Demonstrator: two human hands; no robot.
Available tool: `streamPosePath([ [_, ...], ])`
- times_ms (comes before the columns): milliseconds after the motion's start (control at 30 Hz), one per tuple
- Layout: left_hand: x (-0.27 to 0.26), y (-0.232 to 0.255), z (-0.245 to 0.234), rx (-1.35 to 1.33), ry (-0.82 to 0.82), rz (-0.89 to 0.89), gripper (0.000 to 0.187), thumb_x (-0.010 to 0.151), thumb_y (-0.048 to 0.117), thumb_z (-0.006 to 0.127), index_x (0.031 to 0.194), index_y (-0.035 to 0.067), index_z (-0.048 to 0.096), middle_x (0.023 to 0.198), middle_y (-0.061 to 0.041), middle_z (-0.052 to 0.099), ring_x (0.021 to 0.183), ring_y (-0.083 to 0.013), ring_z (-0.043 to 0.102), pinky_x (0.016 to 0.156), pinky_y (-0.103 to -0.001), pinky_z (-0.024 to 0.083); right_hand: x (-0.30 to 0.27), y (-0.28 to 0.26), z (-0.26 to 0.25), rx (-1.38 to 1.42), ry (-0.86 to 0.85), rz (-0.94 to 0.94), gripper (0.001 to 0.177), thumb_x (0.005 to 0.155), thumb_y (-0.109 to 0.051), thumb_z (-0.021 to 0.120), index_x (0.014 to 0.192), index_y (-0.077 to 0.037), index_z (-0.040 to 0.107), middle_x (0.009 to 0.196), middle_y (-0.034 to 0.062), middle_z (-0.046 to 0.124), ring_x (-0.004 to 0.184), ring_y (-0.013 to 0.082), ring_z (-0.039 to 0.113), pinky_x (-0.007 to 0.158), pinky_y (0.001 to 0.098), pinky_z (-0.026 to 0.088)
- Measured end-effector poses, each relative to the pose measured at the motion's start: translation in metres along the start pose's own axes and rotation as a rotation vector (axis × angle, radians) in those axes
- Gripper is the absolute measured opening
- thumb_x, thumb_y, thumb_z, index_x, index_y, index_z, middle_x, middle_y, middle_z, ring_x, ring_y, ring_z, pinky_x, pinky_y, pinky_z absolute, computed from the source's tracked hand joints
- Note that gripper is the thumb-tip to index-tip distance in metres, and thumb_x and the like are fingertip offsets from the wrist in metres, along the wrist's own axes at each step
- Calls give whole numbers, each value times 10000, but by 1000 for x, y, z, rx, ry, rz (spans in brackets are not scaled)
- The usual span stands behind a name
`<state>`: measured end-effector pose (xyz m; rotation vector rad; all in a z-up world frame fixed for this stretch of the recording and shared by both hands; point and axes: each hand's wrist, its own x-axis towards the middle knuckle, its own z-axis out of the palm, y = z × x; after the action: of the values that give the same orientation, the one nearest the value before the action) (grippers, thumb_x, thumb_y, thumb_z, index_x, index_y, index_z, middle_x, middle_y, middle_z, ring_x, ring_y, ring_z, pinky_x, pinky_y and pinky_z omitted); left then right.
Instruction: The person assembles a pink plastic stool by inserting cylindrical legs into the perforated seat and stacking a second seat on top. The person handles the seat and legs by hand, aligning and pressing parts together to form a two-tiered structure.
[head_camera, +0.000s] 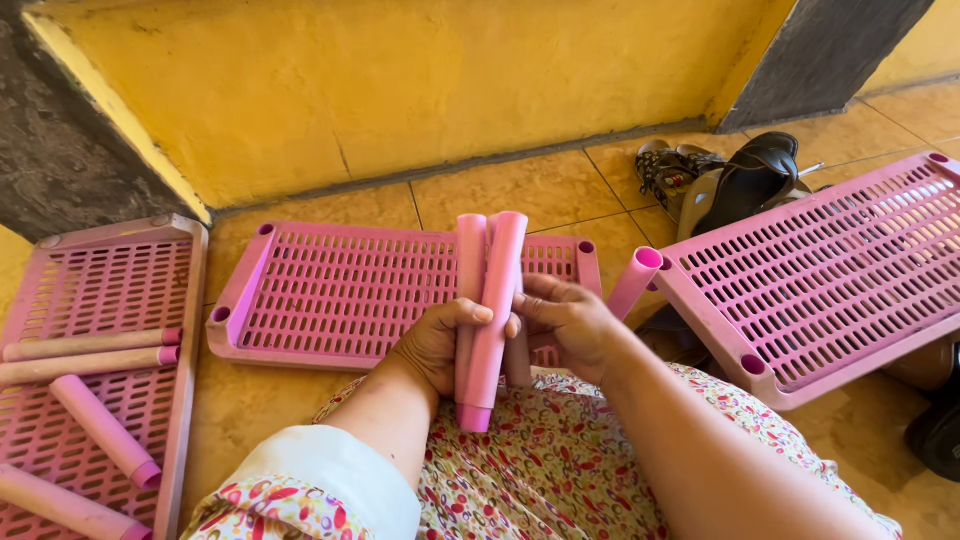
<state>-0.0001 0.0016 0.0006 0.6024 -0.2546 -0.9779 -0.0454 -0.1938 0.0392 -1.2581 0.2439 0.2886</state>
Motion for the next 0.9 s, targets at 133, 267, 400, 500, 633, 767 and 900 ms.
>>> streamPosePath([
  [133, 2, 7, 6, -97, 58, -34, 384, 738, 251, 730, 1031, 22, 635, 1018, -174, 727, 970, -346, 720, 965, -527, 572, 7, -19, -9, 21, 187, -311, 290, 926, -101, 629, 1204, -18, 629, 997, 77, 676, 884, 206, 654, 765, 375, 611],
  [267, 4, 13, 6, -164, 82, 83, 352, 698, 272, 737, 956, 57, 629, 1144, -262, 755, 1085, -427, 713, 1005, -585, 519, 6, -38, -23, 330, 129, -449, 218, 987, -79, 642, 1186, 6, 621, 1008, 89, 659, 912, 214, 637, 830, 358, 587],
  [400, 13, 12, 0, -226, 253, 156, 321, 774, 246, 718, 1007, 35, 653, 1038, -199, 695, 1048, -415, 685, 985, -613, 539, 4, -55, -33, 276, 164, -561, 212, 968, -72, 696, 1143, -9, 595, 958, 75, 658, 824, 186, 630, 737, 328, 556],
  [500, 20, 7, -8, -204, 460, 146, 339, 783, 235, 661, 1024, -3, 657, 1077, -227, 737, 1064, -383, 714, 995, -525, 556, -1, -85, -61, 125, 279, -752, 230, 955, -66, 737, 1112, -20, 576, 920, 65, 658, 758, 166, 626, 668, 306, 532],
  [633, 28, 2, -21, -202, 540, 206, 217, 835, 203, 644, 987, 50, 623, 1004, -184, 727, 1018, -372, 715, 986, -507, 564, 21, -114, -105, -72, 573, -839, 277, 937, -59, 791, 1069, -35, 550, 869, 51, 657, 671, 139, 620, 575, 277, 501],
  [767, 33, -3, -34, -127, 572, 175, 247, 838, 226, 628, 982, 27, 654, 958, -169, 747, 988, -339, 718, 948, -498, 557, 57, -88, -135, -101, 720, -512, 216, 927, -114, 798, 994, -28, 612, 776, 48, 632, 579, 132, 575, 504, 270, 448],
  [900, 37, -6, -40, -103, 542, 156, 200, 846, 209, 651, 961, 46, 636, 939, -161, 737, 979, -337, 722, 956, -497, 566, 84, -49, -150, -50, 672, -416, 161, 900, -115, 779, 905, -34, 640, 767, 36, 657, 594, 126, 616, 530, 256, 503],
])
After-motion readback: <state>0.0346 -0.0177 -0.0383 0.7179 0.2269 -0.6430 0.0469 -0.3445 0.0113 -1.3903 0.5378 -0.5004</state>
